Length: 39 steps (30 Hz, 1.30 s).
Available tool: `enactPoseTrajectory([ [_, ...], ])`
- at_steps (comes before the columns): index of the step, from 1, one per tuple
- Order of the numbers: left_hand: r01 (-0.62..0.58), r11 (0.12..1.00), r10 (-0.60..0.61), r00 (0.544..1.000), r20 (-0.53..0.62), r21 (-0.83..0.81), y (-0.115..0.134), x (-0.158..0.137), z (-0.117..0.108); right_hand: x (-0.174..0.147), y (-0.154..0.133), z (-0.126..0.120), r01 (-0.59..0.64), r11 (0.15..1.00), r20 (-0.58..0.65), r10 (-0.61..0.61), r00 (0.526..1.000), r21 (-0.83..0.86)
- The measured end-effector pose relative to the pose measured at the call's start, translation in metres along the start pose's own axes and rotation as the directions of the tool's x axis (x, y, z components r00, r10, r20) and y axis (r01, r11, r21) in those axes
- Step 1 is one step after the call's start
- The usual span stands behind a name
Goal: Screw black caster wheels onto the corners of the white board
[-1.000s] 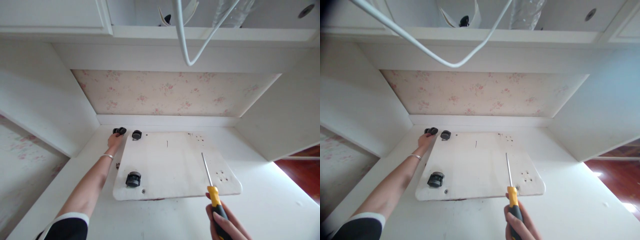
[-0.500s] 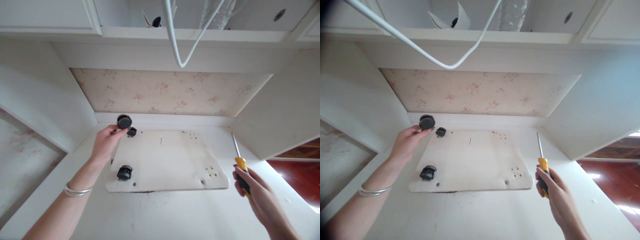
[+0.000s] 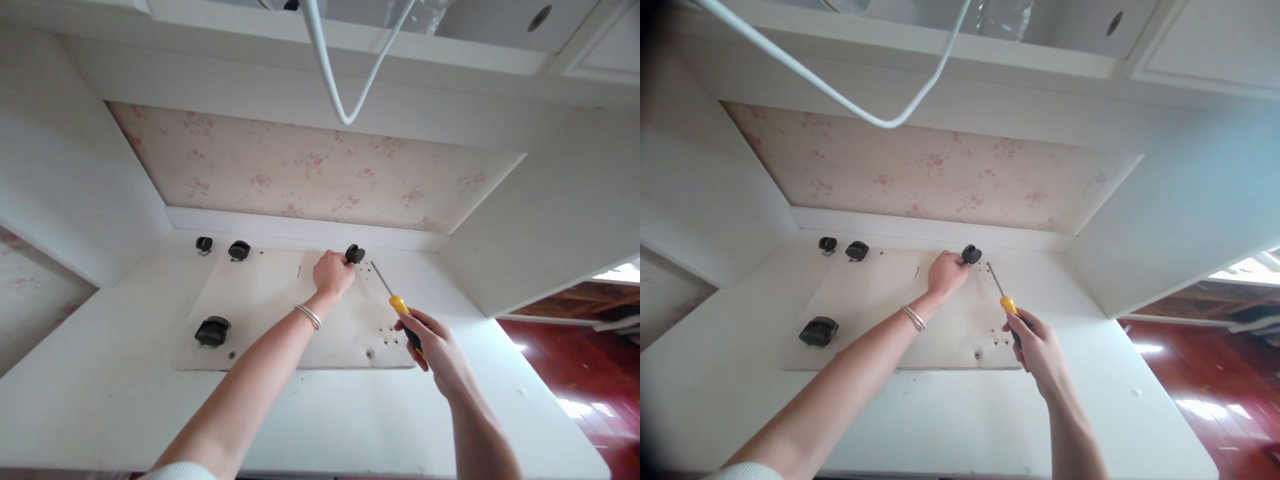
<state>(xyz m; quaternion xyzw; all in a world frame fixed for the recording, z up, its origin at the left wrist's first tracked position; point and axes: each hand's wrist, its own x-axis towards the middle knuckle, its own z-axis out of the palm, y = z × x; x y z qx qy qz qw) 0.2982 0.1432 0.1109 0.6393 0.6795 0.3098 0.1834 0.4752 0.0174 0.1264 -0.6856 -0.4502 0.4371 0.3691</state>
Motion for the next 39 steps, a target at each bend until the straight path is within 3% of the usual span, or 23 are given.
enactPoseTrajectory([
  [4,-0.019,0.998,0.019,1.0,0.002,0.067,0.009,0.01,0.022,0.011,-0.005,-0.007,-0.009,0.997,0.032,0.012,0.999,-0.076],
  [9,-0.063,0.99,0.06,0.998,0.032,0.124,0.013,0.014,0.035,0.033,-0.009,-0.012,-0.003,0.991,0.061,0.011,0.998,-0.132],
  [16,-0.151,0.975,0.138,0.986,0.091,0.166,0.006,0.017,0.036,0.047,0.002,-0.008,0.001,0.98,0.059,0.011,0.998,-0.2],
  [29,-0.251,0.946,0.22,0.962,0.162,0.205,0.003,0.002,0.046,0.044,0.011,-0.014,0.035,0.959,0.028,-0.029,0.999,-0.282],
  [39,-0.222,0.949,0.193,0.971,0.144,0.223,0.01,0.01,0.053,0.061,0.006,-0.019,0.076,0.943,0.076,-0.055,0.996,-0.324],
])
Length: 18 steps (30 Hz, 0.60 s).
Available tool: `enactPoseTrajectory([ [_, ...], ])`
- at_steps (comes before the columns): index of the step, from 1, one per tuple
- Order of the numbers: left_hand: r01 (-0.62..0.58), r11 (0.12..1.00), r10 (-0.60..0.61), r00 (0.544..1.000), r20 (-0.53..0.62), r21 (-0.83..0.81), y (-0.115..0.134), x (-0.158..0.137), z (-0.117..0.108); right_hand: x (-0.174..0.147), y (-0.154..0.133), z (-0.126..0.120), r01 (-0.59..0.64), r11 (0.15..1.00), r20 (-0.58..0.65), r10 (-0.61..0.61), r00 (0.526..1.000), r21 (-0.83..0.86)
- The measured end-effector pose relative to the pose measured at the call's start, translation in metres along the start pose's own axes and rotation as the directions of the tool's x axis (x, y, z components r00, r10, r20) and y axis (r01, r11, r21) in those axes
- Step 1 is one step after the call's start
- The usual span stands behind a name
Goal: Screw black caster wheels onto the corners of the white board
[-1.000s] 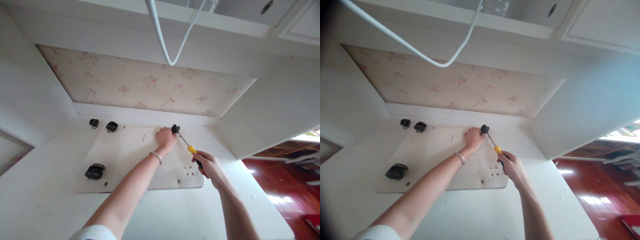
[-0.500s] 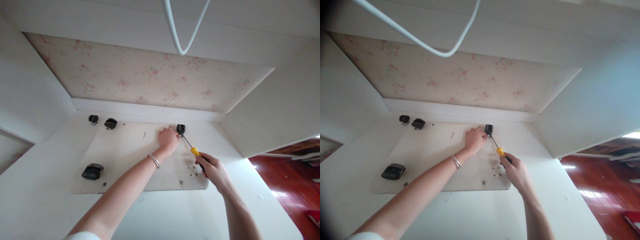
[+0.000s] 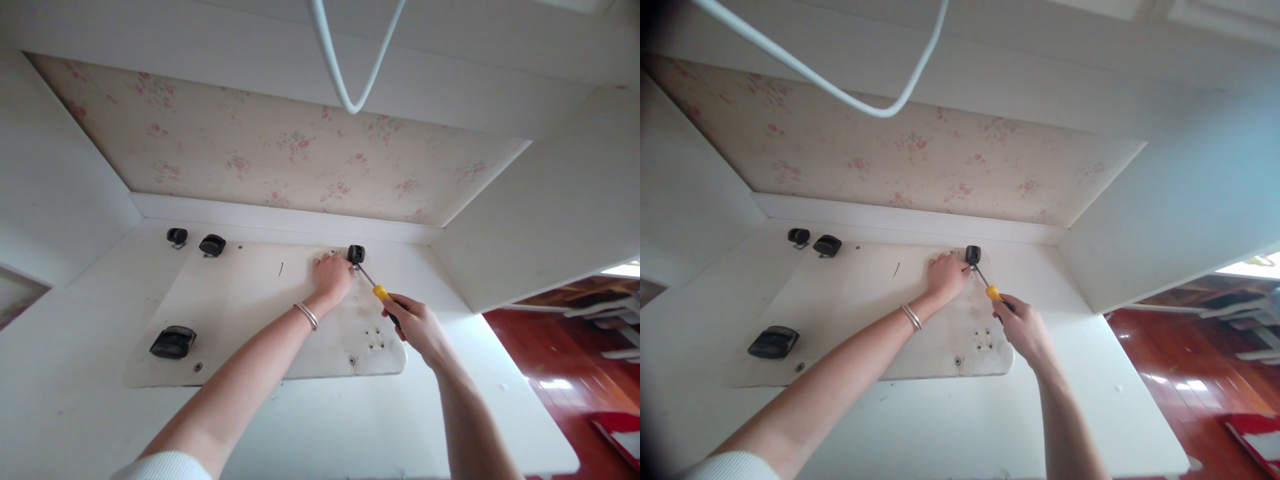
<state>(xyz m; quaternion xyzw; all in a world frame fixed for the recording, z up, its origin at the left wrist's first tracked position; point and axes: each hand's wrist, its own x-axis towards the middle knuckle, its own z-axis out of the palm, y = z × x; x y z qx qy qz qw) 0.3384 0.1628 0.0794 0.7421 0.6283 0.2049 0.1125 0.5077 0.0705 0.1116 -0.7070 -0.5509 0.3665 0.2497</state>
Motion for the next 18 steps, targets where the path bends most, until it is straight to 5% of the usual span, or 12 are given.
enactPoseTrajectory([
  [18,-0.003,1.0,0.003,1.0,0.0,0.006,0.006,0.006,-0.001,0.012,-0.004,-0.001,0.019,0.999,0.0,-0.019,1.0,-0.028],
])
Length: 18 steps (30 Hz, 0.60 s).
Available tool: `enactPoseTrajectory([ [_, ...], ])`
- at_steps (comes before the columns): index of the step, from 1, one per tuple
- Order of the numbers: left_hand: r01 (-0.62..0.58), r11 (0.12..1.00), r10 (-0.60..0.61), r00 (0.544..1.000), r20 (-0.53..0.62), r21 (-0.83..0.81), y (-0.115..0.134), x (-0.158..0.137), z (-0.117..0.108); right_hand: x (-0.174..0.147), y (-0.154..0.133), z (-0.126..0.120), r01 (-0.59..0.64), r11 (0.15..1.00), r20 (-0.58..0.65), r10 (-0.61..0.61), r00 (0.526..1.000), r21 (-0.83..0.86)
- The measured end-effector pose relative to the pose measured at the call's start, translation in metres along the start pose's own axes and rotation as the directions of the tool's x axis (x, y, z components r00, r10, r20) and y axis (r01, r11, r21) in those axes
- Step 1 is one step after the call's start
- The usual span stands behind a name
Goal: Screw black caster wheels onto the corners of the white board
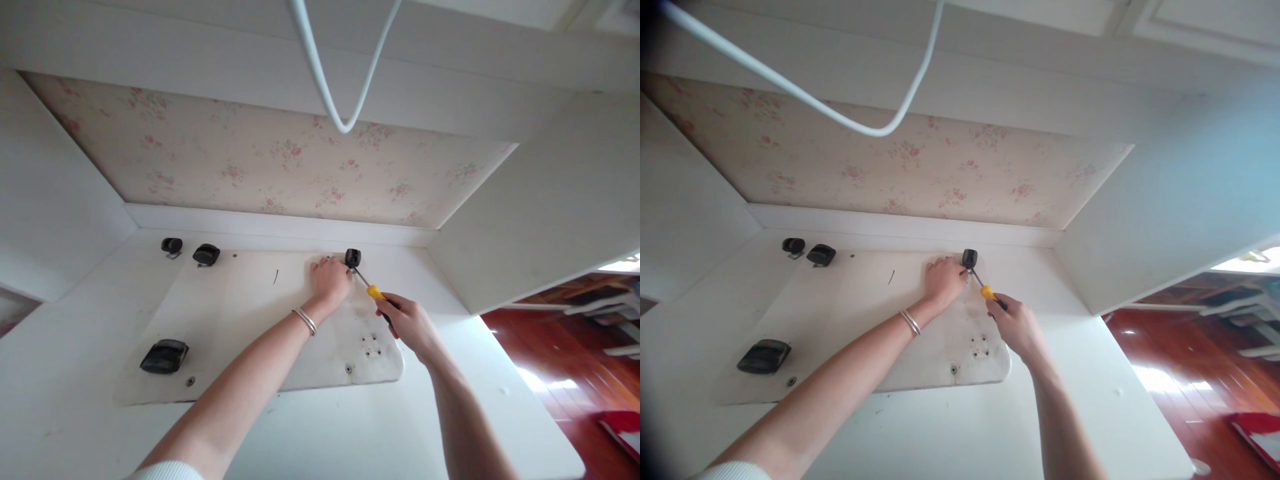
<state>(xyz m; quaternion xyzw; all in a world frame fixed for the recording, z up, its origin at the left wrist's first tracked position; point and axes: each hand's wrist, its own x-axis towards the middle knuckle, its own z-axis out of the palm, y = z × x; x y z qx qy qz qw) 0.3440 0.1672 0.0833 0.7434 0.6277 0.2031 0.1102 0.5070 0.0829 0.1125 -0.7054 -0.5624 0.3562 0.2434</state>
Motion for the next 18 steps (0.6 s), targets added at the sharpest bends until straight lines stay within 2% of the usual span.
enactPoseTrajectory([
  [7,0.009,1.0,-0.009,1.0,0.002,0.019,0.0016,0.0004,-0.0012,0.0056,0.0025,0.0008,0.035,0.998,0.003,-0.035,0.999,-0.044],
  [18,0.01,1.0,-0.01,1.0,-0.001,0.018,0.0,0.002,-0.0005,0.0101,0.0038,0.0034,0.052,0.999,-0.011,-0.052,0.999,-0.009],
])
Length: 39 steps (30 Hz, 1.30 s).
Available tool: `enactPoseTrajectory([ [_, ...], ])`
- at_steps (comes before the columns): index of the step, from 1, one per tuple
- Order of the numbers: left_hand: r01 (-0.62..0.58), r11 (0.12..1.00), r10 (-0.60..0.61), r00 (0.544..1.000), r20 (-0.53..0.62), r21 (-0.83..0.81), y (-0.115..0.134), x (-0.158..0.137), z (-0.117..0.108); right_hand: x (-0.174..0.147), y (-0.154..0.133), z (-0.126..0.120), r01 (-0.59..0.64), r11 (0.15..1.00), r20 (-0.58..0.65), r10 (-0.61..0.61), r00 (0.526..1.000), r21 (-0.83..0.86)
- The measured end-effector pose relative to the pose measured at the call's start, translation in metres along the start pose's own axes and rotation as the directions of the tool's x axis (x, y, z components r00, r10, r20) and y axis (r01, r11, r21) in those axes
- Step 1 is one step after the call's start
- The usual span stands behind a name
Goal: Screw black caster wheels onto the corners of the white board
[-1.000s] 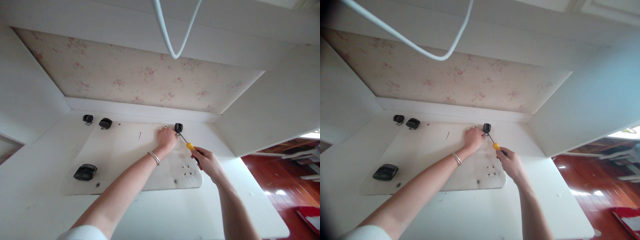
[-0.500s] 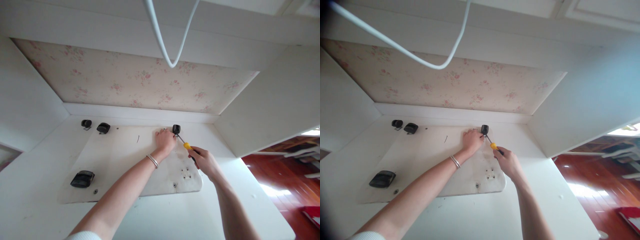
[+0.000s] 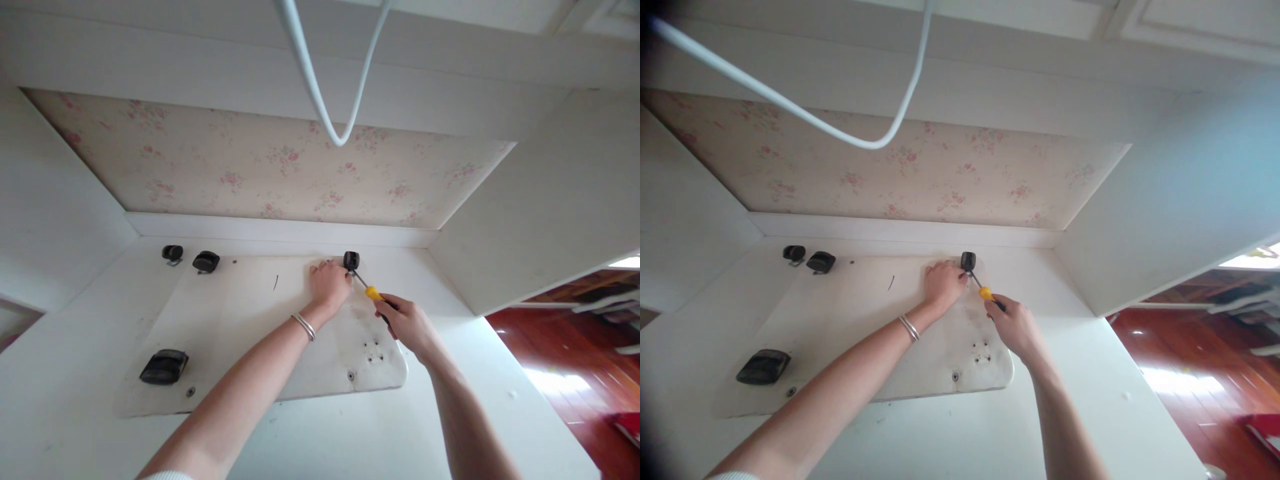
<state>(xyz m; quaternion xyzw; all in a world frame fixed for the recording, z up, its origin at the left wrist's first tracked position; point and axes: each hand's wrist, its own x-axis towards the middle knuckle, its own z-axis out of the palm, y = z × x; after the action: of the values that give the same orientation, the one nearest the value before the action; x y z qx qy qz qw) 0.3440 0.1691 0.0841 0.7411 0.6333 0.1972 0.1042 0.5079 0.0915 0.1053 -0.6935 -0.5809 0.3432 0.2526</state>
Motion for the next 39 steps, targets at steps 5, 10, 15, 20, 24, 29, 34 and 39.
enactPoseTrajectory([
  [5,-0.005,1.0,0.005,1.0,0.003,-0.015,0.0,0.0,0.001,-0.001,0.0,-0.001,-0.038,0.999,0.002,0.038,0.999,-0.002],
  [10,-0.01,1.0,0.011,1.0,0.004,-0.021,-0.001,0.0,0.001,-0.005,-0.003,-0.003,-0.045,0.999,0.007,0.045,0.999,-0.008],
  [15,-0.013,1.0,0.013,1.0,0.011,-0.028,-0.002,0.0,0.0,-0.01,-0.007,-0.003,-0.051,0.999,-0.02,0.051,0.999,0.003],
  [20,-0.012,0.999,0.012,1.0,0.012,-0.033,-0.003,0.001,0.001,-0.011,-0.008,-0.004,-0.062,0.998,-0.025,0.062,0.998,-0.025],
  [24,-0.017,0.999,0.018,1.0,0.01,-0.032,-0.003,0.001,0.001,-0.012,-0.007,-0.004,-0.049,0.998,-0.012,0.049,0.999,-0.037],
  [29,-0.016,1.0,0.016,1.0,0.007,-0.025,-0.004,0.002,0.001,-0.012,-0.006,-0.003,-0.032,0.999,-0.015,0.031,0.999,-0.038],
  [34,-0.025,0.999,0.025,1.0,0.005,-0.026,-0.005,0.001,0.001,-0.012,-0.005,-0.005,-0.045,0.998,-0.001,0.045,0.999,-0.052],
  [39,-0.026,0.999,0.027,1.0,0.004,-0.031,-0.006,0.001,0.001,-0.016,-0.003,-0.007,-0.042,0.998,-0.015,0.042,0.999,-0.054],
])
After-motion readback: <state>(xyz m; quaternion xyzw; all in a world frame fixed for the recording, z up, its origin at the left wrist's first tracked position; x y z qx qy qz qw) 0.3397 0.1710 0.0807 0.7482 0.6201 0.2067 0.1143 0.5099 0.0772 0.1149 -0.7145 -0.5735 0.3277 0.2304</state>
